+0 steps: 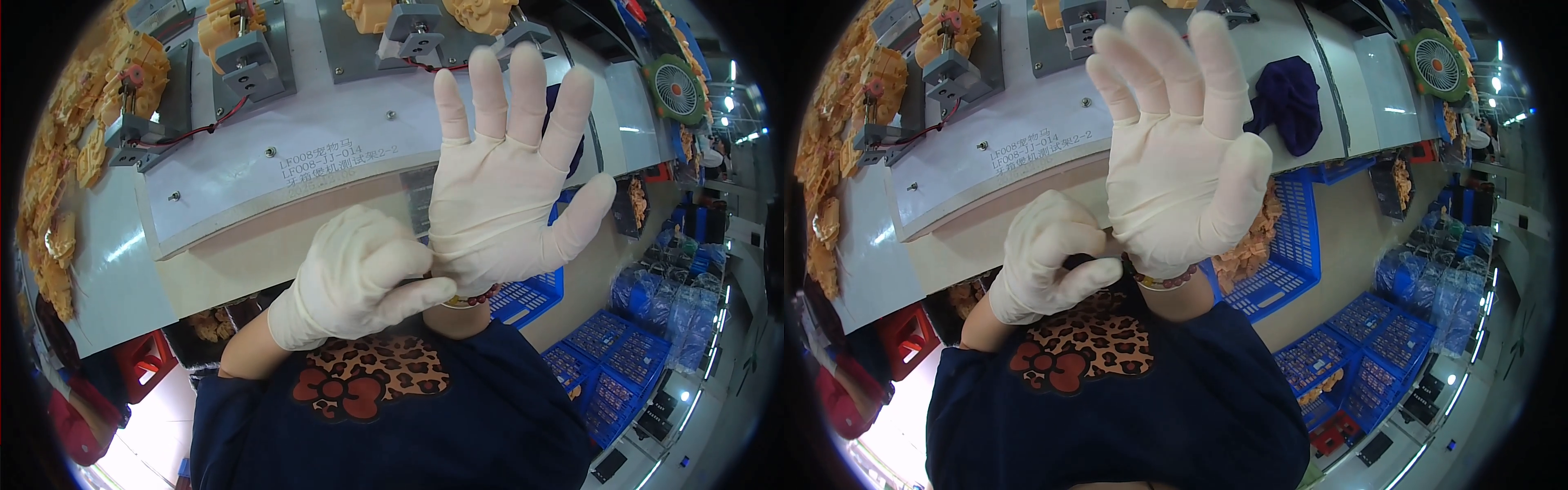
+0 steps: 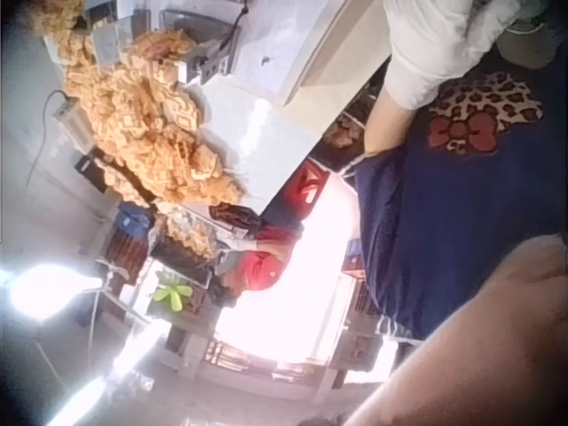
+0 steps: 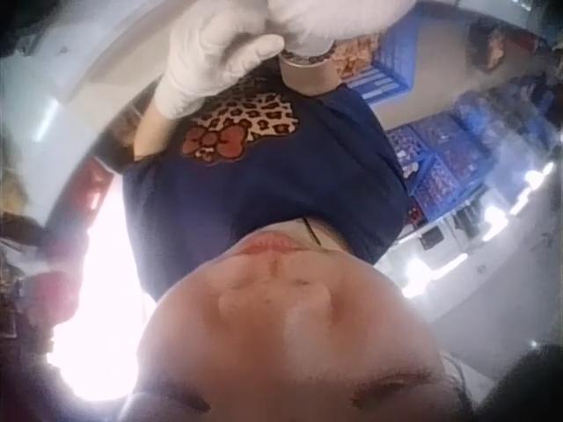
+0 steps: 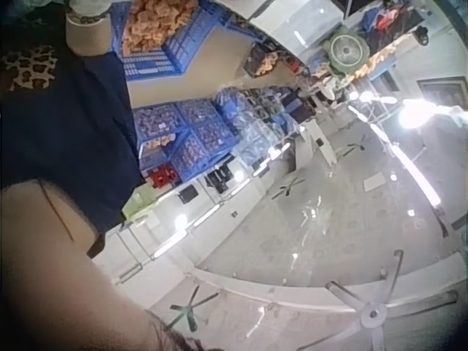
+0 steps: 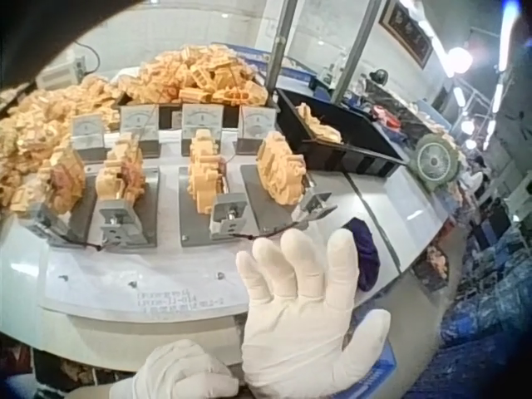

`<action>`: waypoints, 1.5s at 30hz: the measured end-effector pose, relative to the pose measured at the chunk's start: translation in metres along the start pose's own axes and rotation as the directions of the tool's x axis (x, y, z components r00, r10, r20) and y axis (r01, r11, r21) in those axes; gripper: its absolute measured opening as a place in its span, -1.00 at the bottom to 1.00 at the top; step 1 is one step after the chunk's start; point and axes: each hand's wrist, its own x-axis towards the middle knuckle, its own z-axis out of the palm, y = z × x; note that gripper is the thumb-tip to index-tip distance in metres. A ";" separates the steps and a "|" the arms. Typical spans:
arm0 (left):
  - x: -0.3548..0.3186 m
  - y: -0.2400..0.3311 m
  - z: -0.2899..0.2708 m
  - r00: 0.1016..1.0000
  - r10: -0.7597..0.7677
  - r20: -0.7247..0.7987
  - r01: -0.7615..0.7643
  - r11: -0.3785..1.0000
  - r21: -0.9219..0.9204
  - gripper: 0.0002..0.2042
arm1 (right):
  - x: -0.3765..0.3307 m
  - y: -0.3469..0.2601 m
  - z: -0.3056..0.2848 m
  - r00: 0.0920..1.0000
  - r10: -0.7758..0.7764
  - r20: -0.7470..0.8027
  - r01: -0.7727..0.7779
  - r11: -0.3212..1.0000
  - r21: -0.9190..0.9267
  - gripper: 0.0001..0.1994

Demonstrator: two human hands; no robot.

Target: The person tests or assembles yellow plastic toy components by hand using a benchtop fixture with gauges.

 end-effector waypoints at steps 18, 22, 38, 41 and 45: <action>-0.031 -0.001 -0.072 0.879 -0.137 -0.456 -0.100 0.883 -0.458 -0.13 | 0.001 -0.010 -0.008 0.930 0.304 0.208 -0.366 0.820 0.440 0.09; -0.017 -0.003 -0.077 0.928 -0.167 -0.333 -0.220 0.475 -0.852 -0.03 | -0.008 0.002 0.003 0.940 0.318 0.122 -0.338 0.829 0.445 0.20; -0.008 -0.005 -0.081 0.780 -0.310 -0.543 -0.473 0.276 -0.837 -0.18 | -0.053 0.051 0.075 0.739 0.372 0.561 0.453 0.341 -0.824 -0.76; -0.014 -0.008 -0.088 0.826 -0.257 -0.501 -0.435 0.274 -0.858 -0.14 | -0.054 0.057 0.076 0.647 0.366 0.669 0.512 0.442 -0.737 -0.83; -0.019 -0.011 -0.096 0.878 -0.181 -0.442 -0.397 0.239 -0.886 -0.11 | -0.061 0.057 0.081 0.501 0.510 0.699 0.572 0.411 -0.710 -0.86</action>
